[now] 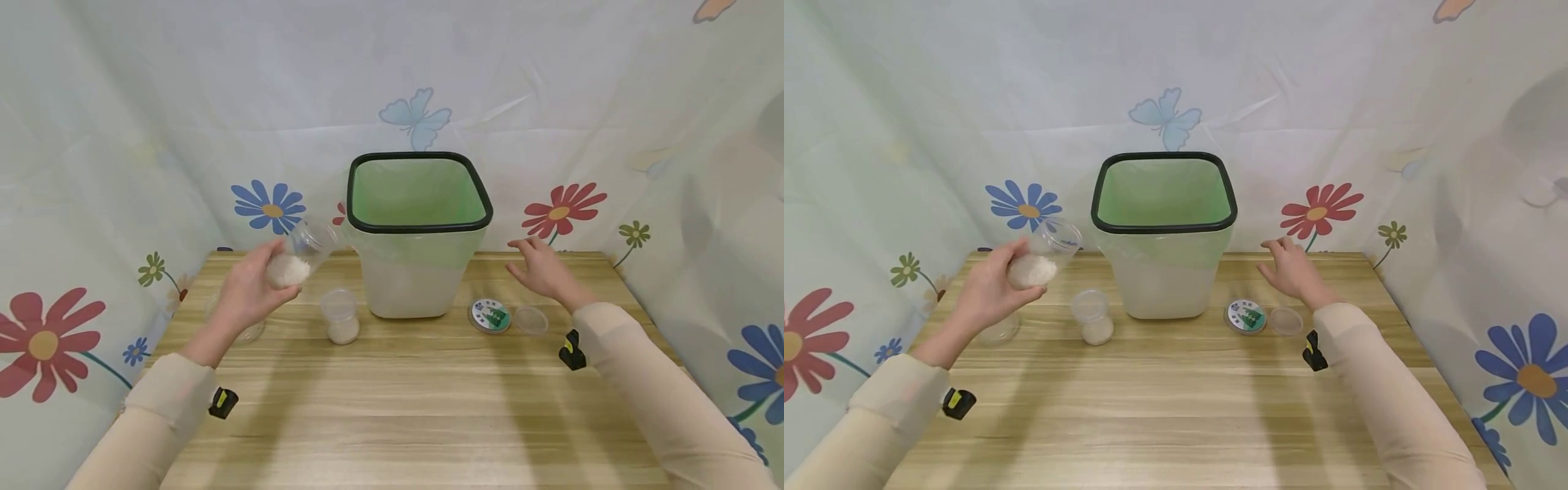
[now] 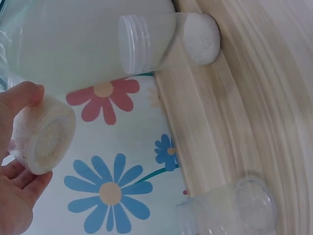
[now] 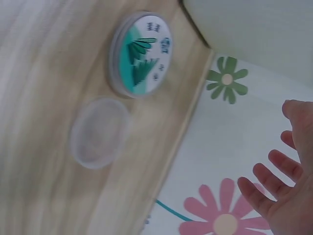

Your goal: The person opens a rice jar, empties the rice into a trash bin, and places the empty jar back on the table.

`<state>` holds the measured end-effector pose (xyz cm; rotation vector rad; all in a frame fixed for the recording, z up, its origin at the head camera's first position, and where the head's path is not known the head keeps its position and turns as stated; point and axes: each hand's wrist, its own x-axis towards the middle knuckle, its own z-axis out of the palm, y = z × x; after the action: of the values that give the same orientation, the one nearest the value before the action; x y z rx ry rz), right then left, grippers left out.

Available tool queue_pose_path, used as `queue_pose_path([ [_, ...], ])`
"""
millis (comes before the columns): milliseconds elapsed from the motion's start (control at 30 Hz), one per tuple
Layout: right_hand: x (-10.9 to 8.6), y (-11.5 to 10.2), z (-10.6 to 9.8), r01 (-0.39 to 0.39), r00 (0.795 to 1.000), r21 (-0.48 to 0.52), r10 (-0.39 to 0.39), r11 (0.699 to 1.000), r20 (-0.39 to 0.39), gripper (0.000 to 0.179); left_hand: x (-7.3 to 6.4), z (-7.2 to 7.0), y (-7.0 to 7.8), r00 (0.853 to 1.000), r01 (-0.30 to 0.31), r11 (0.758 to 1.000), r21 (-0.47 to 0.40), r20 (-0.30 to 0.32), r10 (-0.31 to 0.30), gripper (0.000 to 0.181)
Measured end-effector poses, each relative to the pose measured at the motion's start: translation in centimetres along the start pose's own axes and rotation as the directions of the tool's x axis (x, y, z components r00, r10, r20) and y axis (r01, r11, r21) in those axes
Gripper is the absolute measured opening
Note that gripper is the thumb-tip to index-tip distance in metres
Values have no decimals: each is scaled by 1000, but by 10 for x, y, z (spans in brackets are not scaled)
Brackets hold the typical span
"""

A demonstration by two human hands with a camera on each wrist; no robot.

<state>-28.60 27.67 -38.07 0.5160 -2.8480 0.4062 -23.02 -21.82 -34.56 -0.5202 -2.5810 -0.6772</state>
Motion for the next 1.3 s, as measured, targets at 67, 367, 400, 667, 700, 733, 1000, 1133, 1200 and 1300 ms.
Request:
queue_pose_path([
  [67,4,-2,-5,-4,1000,-2,4,1000,8,46,3,-3,1,1000,1,1000,12,6,-1,78],
  [367,23,-14,-28,-67,995,7,66,998,78,52,14,-12,3,1000,19,999,33,14,-20,78],
  [400,24,-15,-30,-75,994,4,75,997,85,52,14,-13,3,1000,21,999,34,13,-22,78],
  [667,40,-27,-47,-54,995,-26,56,998,84,50,25,-17,7,1000,12,998,67,-3,-12,76],
  [700,42,-29,-50,-53,995,-32,55,998,83,50,27,-18,7,1000,9,998,68,-3,-9,76],
  [733,44,-31,-53,-54,995,-39,57,998,85,49,30,-19,8,1000,9,998,68,-3,-8,75],
  [1000,57,-40,-72,-58,993,-60,64,996,99,47,45,-29,12,1000,16,997,72,21,-18,78],
  [1133,61,-45,-81,-75,989,-69,83,995,123,47,51,-32,15,1000,7,997,73,21,-9,77],
  [1200,62,-48,-86,-80,987,-73,89,994,134,48,54,-34,17,999,16,997,75,27,-18,78],
  [1300,66,-53,-94,-89,984,-61,97,994,147,48,58,-36,20,999,21,996,87,34,-24,78],
])
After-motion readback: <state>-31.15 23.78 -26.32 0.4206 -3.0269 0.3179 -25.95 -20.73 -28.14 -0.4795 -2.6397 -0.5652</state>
